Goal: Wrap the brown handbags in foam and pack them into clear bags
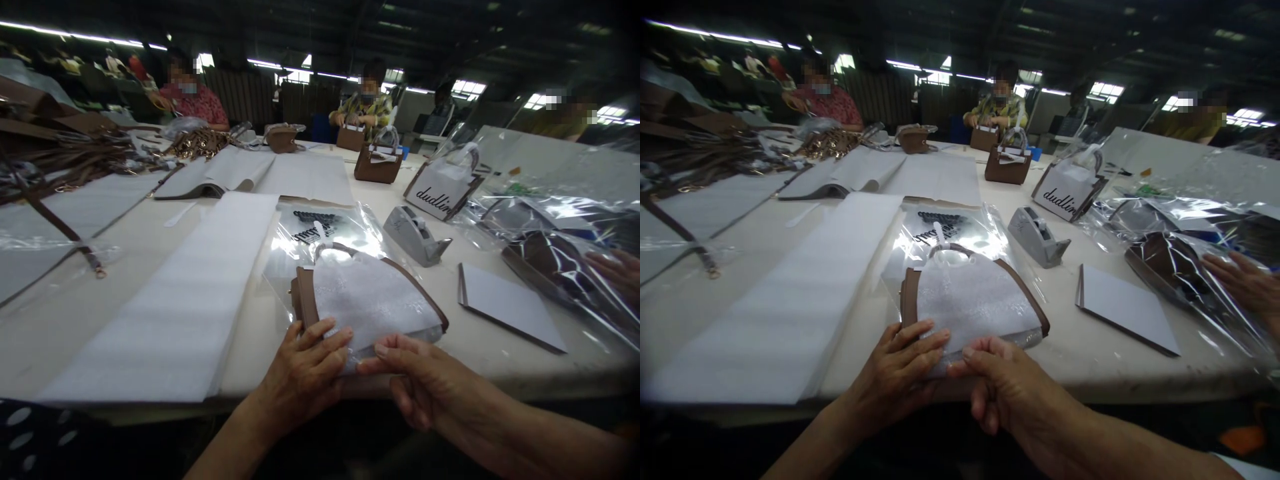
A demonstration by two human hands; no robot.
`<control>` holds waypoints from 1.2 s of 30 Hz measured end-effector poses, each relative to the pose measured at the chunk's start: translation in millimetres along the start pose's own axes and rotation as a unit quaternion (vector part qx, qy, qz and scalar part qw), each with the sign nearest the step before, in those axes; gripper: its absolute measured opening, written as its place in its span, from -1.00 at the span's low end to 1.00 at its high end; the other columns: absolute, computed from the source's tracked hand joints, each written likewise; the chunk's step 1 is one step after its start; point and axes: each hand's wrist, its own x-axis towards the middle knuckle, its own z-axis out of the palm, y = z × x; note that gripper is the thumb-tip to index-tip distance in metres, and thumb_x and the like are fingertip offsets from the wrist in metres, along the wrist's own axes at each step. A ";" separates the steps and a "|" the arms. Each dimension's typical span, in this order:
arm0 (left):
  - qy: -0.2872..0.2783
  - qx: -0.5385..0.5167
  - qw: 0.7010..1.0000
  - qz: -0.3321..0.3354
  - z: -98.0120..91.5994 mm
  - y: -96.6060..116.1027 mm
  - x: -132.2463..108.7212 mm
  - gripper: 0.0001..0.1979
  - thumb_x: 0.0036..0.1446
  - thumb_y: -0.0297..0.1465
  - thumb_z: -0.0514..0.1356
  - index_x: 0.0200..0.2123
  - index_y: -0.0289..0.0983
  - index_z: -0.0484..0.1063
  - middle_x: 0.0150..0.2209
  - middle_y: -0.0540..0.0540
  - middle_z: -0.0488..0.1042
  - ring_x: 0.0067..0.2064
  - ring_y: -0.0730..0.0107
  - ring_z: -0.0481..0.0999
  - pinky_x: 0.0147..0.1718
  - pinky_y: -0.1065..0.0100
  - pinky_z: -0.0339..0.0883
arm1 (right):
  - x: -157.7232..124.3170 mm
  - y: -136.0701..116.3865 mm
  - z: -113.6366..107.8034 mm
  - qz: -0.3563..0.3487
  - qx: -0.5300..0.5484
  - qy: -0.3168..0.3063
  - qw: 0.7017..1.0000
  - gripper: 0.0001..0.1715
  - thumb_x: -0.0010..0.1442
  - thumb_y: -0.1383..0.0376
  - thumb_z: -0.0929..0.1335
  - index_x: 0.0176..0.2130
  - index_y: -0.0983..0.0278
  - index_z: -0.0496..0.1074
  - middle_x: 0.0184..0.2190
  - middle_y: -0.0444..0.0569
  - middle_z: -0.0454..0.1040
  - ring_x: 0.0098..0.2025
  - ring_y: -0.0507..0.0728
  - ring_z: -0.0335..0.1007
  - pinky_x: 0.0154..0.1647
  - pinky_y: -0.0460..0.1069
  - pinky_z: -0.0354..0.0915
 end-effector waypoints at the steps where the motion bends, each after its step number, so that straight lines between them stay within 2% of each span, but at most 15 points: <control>1: 0.003 -0.002 1.000 0.001 0.3 0.3 0.4 -0.83 0.04 -0.39 0.16 -0.24 -0.24 0.37 -0.01 0.06 0.42 0.06 0.24 0.29 -0.08 0.24 0.08 | -0.9 1.7 -0.9 -0.002 0.016 0.005 1.000 -0.81 0.10 0.24 0.31 -0.34 0.31 0.22 -0.24 -0.02 0.46 -0.72 -0.16 0.15 -0.77 -0.23 0.02; 6: 0.008 0.026 0.999 0.023 0.9 1.1 0.3 -0.77 0.08 -0.43 0.15 -0.16 -0.16 0.39 -0.03 0.03 0.43 0.05 0.22 0.30 -0.07 0.21 0.09 | -0.5 10.2 -3.2 -0.002 0.094 0.011 0.996 -0.78 0.11 0.22 0.31 -0.35 0.32 0.21 -0.24 0.00 0.47 -0.71 -0.15 0.18 -0.77 -0.23 0.05; 9: -0.029 0.037 0.998 0.039 -2.2 -0.5 -1.4 -0.72 0.11 -0.44 0.12 -0.09 -0.10 0.38 0.03 -0.01 0.38 0.09 0.18 0.25 -0.06 0.19 0.09 | -1.9 26.6 -11.5 0.050 0.148 0.035 0.987 -0.75 0.11 0.19 0.32 -0.28 0.30 0.23 -0.20 0.01 0.46 -0.69 -0.15 0.22 -0.77 -0.24 0.06; 12: -0.075 0.040 0.995 0.057 -6.5 -2.9 -3.2 -0.66 0.12 -0.47 0.09 -0.03 -0.07 0.34 0.08 -0.06 0.31 0.15 0.10 0.16 -0.04 0.16 0.11 | -7.7 45.4 -29.1 0.107 0.150 0.040 0.982 -0.72 0.10 0.16 0.32 -0.25 0.28 0.23 -0.32 -0.03 0.49 -0.74 -0.16 0.16 -0.81 -0.25 -0.05; 15: -0.115 0.053 0.990 0.067 -8.9 -3.6 -5.3 -0.58 0.11 -0.50 0.09 0.01 0.03 0.28 0.15 -0.10 0.20 0.18 0.02 0.09 -0.03 0.08 0.11 | -17.2 44.7 -47.1 0.044 0.041 -0.007 0.998 -0.67 0.13 0.05 0.28 -0.31 0.28 0.27 -0.50 -0.10 0.47 -0.81 -0.16 0.03 -0.85 -0.24 -0.17; 17: -0.135 0.062 0.987 0.066 -9.0 -2.5 -6.5 -0.55 0.09 -0.49 0.11 0.02 0.08 0.26 0.18 -0.11 0.13 0.20 -0.04 0.05 -0.03 0.02 0.12 | -21.1 30.9 -53.5 -0.068 -0.109 -0.017 0.992 -0.66 0.15 0.03 0.26 -0.38 0.26 0.32 -0.55 -0.09 0.46 -0.80 -0.13 0.07 -0.83 -0.21 -0.06; 18: -0.137 0.065 0.986 0.065 -8.8 -1.5 -6.9 -0.56 0.09 -0.48 0.11 0.01 0.08 0.27 0.19 -0.12 0.10 0.20 -0.06 0.04 -0.03 0.01 0.12 | -20.7 22.4 -54.3 -0.142 -0.192 -0.012 0.971 -0.69 0.14 0.05 0.27 -0.39 0.24 0.37 -0.52 -0.07 0.47 -0.75 -0.08 0.18 -0.78 -0.18 0.09; 20: -0.126 0.069 0.988 0.061 -7.8 1.1 -6.8 -0.59 0.10 -0.45 0.11 0.01 0.06 0.28 0.19 -0.12 0.11 0.20 -0.05 0.04 -0.03 0.01 0.14 | -14.0 8.3 -52.0 -0.301 -0.341 -0.019 0.890 -0.82 0.11 0.14 0.32 -0.31 0.14 0.46 -0.36 -0.02 0.51 -0.47 0.08 0.44 -0.42 -0.05 0.39; 23: -0.090 0.075 0.991 0.056 -4.1 4.6 -5.3 -0.65 0.13 -0.40 0.08 -0.01 0.01 0.30 0.15 -0.11 0.18 0.19 0.02 0.09 -0.02 0.07 0.18 | 5.9 0.9 -43.0 -0.455 -0.488 -0.100 0.738 -0.50 0.04 0.27 0.38 0.01 0.10 0.35 0.00 -0.02 0.35 0.05 0.26 0.26 0.14 0.18 0.13; 25: -0.038 0.085 0.994 0.048 0.9 5.2 -5.3 -0.72 0.12 -0.38 0.09 -0.09 0.01 0.36 0.11 -0.08 0.26 0.18 0.08 0.14 0.00 0.11 0.19 | 17.3 -3.0 -37.3 -0.500 -0.545 -0.149 0.656 -0.38 0.04 0.32 0.37 0.11 0.15 0.25 0.07 0.02 0.24 0.12 0.29 0.15 0.18 0.23 0.04; 27: -0.006 0.099 0.994 0.044 8.2 3.3 -7.3 -0.77 0.11 -0.37 0.12 -0.16 0.03 0.39 0.05 -0.04 0.32 0.16 0.15 0.19 0.02 0.14 0.19 | 25.4 -18.6 -33.1 -0.523 -0.565 -0.172 0.615 -0.43 0.08 0.31 0.34 0.11 0.16 0.25 0.05 0.02 0.28 0.09 0.25 0.21 0.13 0.16 0.15; 29: 0.029 0.117 0.991 0.051 16.3 -0.6 -11.6 -0.78 0.10 -0.34 0.14 -0.17 0.07 0.39 0.01 0.00 0.37 0.13 0.20 0.23 0.04 0.15 0.16 | 39.4 -50.5 -30.2 -0.522 -0.566 -0.159 0.617 -0.55 0.15 0.29 0.29 0.06 0.11 0.30 -0.03 -0.05 0.38 0.02 0.17 0.31 0.07 0.06 0.24; 31: 0.060 0.139 0.986 0.068 23.1 -5.2 -16.7 -0.80 0.11 -0.28 0.13 -0.16 0.05 0.39 0.02 0.02 0.37 0.14 0.22 0.24 0.07 0.15 0.14 | 70.8 -93.5 -28.6 -0.514 -0.556 -0.092 0.646 -0.61 0.20 0.28 0.24 0.04 0.13 0.33 -0.04 -0.08 0.40 0.01 0.12 0.31 0.07 0.02 0.22; 34: 0.042 0.191 0.978 0.071 26.2 -8.9 -21.8 -0.82 0.09 -0.27 0.16 -0.20 -0.08 0.42 0.04 0.03 0.36 0.15 0.29 0.22 0.11 0.24 0.13 | 148.6 -151.8 -28.5 -0.401 -0.580 -0.033 0.708 -0.38 0.07 0.31 0.35 0.13 0.25 0.22 0.12 0.04 0.20 0.14 0.23 0.11 0.16 0.12 0.05; 36: 0.003 0.211 0.976 0.061 24.5 -8.3 -22.6 -0.85 0.08 -0.32 0.19 -0.23 -0.12 0.44 0.03 0.05 0.37 0.15 0.35 0.22 0.12 0.31 0.15 | 200.2 -173.0 -28.5 -0.358 -0.584 -0.046 0.727 -0.26 -0.06 0.32 0.43 0.12 0.30 0.22 0.06 0.12 0.27 0.09 0.25 0.17 0.07 0.08 0.15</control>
